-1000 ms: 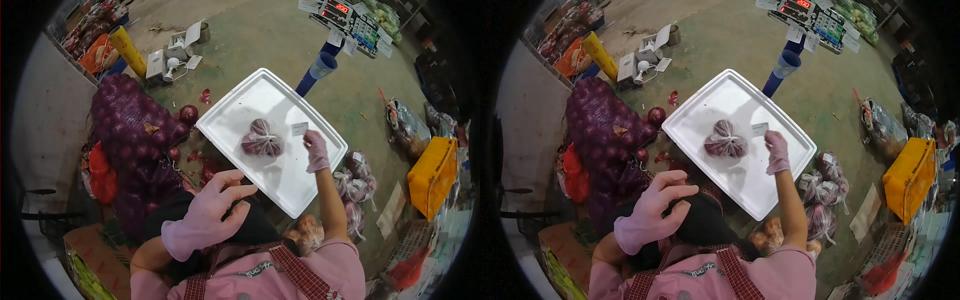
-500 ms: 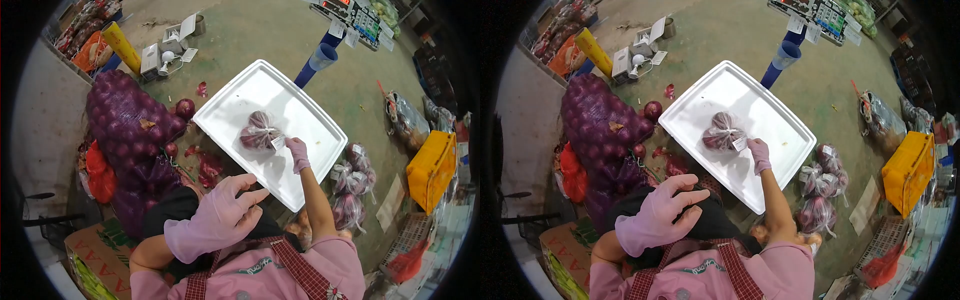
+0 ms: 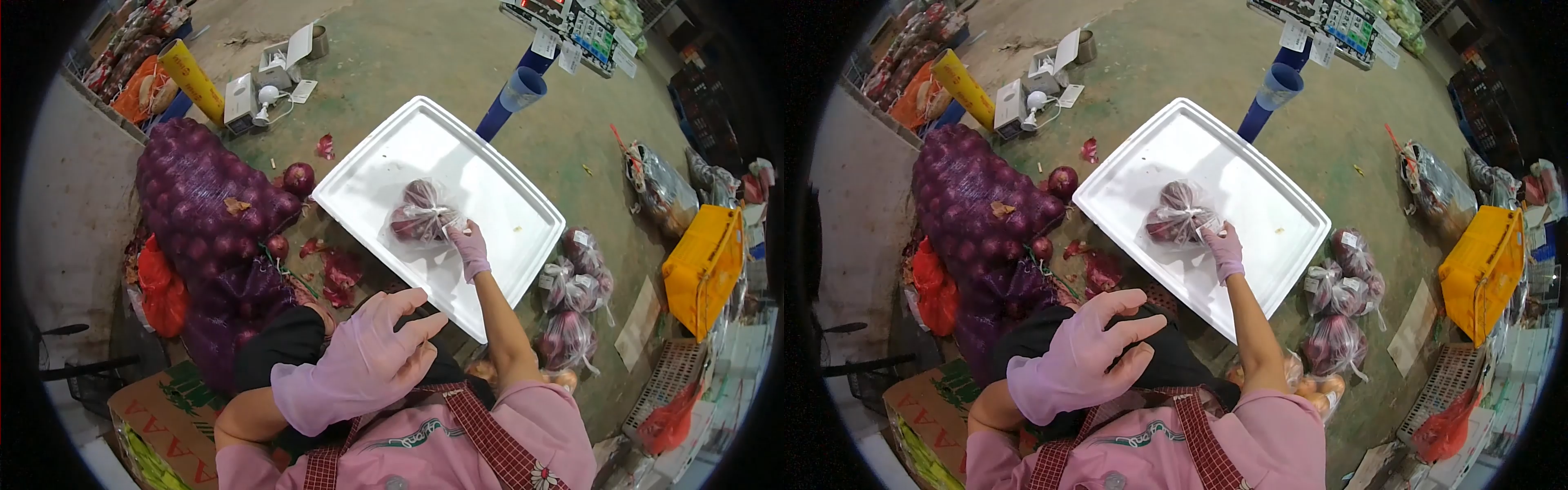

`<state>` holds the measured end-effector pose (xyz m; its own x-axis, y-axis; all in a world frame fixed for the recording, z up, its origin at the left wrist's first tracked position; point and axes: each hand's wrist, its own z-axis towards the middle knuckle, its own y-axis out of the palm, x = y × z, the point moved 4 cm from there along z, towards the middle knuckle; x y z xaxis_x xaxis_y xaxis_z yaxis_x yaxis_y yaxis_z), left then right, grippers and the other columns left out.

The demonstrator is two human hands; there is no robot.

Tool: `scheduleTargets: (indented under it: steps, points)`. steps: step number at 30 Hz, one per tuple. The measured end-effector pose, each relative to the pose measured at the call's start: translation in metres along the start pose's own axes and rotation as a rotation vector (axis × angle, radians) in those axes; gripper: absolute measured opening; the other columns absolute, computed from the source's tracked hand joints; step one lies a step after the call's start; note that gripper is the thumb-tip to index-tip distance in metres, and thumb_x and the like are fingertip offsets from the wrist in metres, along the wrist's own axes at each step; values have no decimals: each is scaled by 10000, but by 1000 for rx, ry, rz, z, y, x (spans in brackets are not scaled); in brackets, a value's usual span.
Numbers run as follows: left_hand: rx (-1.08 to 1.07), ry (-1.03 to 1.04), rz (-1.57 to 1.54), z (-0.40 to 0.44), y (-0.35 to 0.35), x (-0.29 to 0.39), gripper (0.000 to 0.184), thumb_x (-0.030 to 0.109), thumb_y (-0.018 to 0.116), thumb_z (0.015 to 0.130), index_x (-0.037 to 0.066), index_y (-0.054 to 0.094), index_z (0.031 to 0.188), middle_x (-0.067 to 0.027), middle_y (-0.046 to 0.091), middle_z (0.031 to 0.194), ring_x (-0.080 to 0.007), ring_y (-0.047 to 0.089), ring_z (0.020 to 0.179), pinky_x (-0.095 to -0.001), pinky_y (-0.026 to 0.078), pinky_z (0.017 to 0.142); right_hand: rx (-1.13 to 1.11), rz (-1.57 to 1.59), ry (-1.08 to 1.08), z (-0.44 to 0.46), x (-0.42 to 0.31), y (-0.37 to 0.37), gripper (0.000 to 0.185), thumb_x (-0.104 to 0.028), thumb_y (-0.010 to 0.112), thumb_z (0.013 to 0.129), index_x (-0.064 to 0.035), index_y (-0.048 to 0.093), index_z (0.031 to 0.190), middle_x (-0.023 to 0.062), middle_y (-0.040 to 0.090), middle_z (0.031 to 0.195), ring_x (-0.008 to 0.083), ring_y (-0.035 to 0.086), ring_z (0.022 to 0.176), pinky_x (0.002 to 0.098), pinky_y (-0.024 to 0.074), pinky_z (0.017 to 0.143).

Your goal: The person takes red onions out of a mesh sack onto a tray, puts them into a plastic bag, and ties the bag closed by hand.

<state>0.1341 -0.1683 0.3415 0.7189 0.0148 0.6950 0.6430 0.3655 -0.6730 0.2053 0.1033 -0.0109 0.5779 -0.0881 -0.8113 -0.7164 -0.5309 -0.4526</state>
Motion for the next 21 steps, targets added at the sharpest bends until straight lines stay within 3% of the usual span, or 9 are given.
scheduleTargets:
  steps: [2,4,8,10,13,17,19,20,21]
  points:
    - [15,9,3,0,-1,0,360,62,680,737,61,612,1090,-174,528,1121,-278,604,846,-345,519,683,1,-11,-20,-4,-1,1,846,-454,746,695,50,440,1301,175,624,1018,294,613,899,343,479,827]
    - [19,10,4,0,-1,-1,363,60,681,735,60,611,1091,-174,528,1120,-278,603,844,-345,519,685,271,-232,-308,-8,-3,-3,895,-424,773,687,51,389,1340,216,578,1132,308,601,933,352,481,831]
    - [27,6,-2,-1,-1,-4,371,55,684,730,56,608,1093,-177,528,1117,-281,601,839,-346,517,688,286,-222,-306,-9,11,10,998,-368,801,680,42,251,1405,200,555,1165,294,585,942,362,481,822]
    - [23,6,0,-2,0,-4,372,54,684,728,55,608,1092,-178,529,1115,-282,601,838,-347,517,688,-9,429,71,-15,18,23,1065,-392,780,705,-71,109,1467,132,547,1149,235,539,990,378,454,768]
    - [17,4,3,-1,0,-4,375,52,686,724,52,607,1091,-179,529,1114,-282,600,837,-348,517,690,-126,420,212,-15,17,27,1154,-375,788,697,-119,-31,1469,106,552,1139,208,547,945,362,452,717]
    - [27,11,5,-2,-2,-4,377,49,685,722,52,607,1091,-180,530,1115,-281,600,838,-347,515,694,-133,566,255,-12,25,34,1028,-363,782,714,-112,114,1454,83,556,1089,187,554,886,345,453,708]
    - [26,10,4,-1,-2,-3,377,50,685,722,53,607,1091,-179,530,1116,-281,600,839,-347,515,695,-214,704,290,-3,43,40,785,-370,750,756,-118,321,1363,63,561,1014,190,558,836,362,461,732]
    - [23,10,3,-2,-2,-3,377,52,685,723,53,607,1092,-179,530,1116,-281,600,840,-347,515,696,-211,704,290,1,50,37,785,-370,750,756,-118,321,1363,63,561,1014,190,558,836,362,461,732]
    - [23,11,1,-2,-2,-3,377,52,685,723,53,607,1092,-179,530,1116,-281,600,840,-347,515,696,-322,918,318,-1,48,38,634,-372,719,789,-125,404,1281,55,563,969,191,559,828,365,469,739]
